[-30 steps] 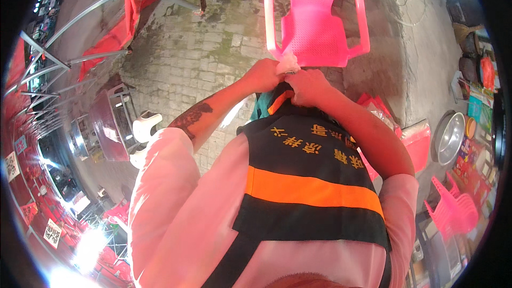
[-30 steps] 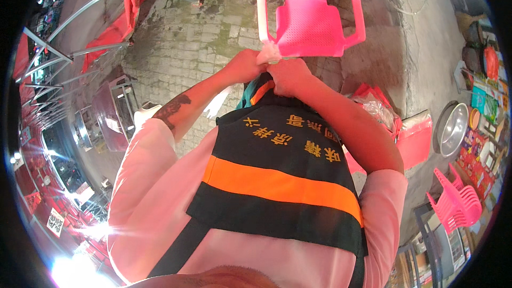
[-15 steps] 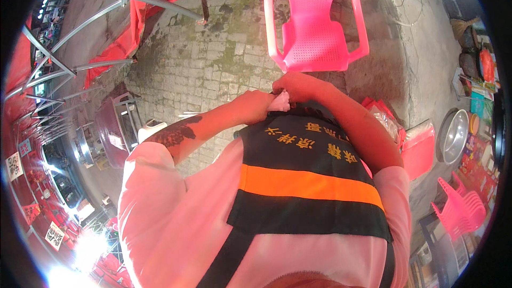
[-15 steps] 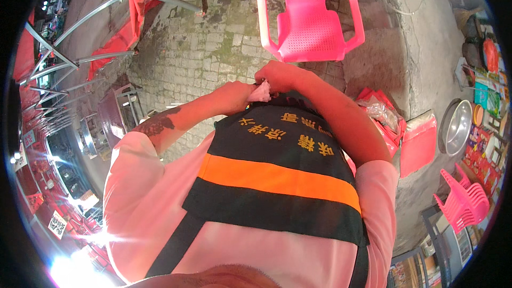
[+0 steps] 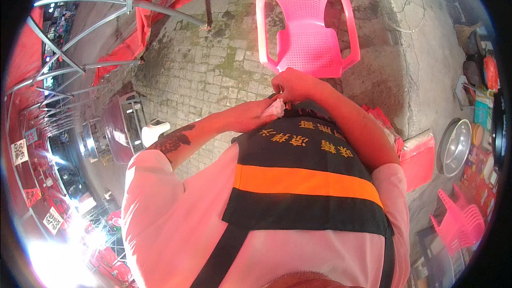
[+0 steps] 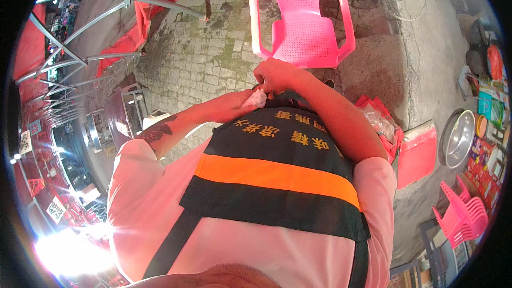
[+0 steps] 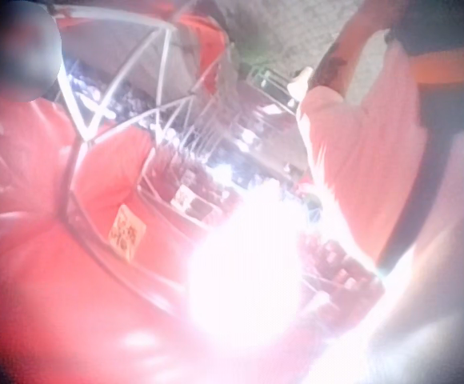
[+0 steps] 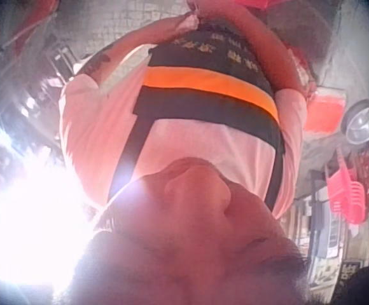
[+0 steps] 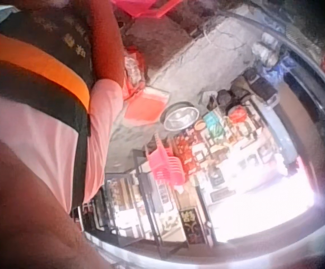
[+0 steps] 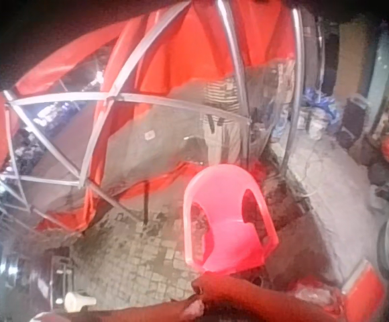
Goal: The person moves a pink plastic chair to access a red tent frame, then uses zip ties to secure the red fabric to the metal frame. They repeatedly thread and tighten zip ties at multiple points along the frame while standing.
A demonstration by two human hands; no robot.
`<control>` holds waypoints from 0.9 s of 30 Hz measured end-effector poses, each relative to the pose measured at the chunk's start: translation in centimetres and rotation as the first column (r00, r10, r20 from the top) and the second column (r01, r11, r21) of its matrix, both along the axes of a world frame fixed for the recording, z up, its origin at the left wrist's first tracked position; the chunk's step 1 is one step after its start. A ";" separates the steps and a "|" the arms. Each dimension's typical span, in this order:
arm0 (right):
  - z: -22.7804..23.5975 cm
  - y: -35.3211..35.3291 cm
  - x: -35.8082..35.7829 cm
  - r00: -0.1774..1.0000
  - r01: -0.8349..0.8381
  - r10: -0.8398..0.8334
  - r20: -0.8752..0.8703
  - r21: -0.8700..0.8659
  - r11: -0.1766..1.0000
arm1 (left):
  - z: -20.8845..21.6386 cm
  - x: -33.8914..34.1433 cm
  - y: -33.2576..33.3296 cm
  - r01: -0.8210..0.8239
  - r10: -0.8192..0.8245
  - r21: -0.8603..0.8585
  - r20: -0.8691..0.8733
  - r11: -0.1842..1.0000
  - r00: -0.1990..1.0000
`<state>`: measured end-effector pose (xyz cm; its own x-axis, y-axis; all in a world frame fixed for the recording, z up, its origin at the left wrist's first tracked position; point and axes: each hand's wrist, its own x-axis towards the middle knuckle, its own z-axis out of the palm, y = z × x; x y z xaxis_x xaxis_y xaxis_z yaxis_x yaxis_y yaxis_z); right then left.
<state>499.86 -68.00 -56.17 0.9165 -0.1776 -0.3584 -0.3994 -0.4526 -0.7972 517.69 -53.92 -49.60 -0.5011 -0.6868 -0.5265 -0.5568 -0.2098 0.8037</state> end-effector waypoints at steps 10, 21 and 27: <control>-0.4 -0.1 -2.1 0.993 -0.046 0.071 -0.097 0.236 0.971 | -0.9 -7.1 1.5 0.078 -0.022 -0.067 0.604 0.995 0.797; 2.6 -3.0 -2.9 0.942 -0.025 0.005 0.335 0.056 0.998 | -5.4 -10.5 2.4 0.372 -0.271 0.039 0.756 0.927 0.596; -0.6 -1.0 -6.1 0.967 -0.223 0.208 0.147 0.090 0.971 | -8.3 -10.5 0.2 -0.466 0.302 0.387 0.413 0.795 0.859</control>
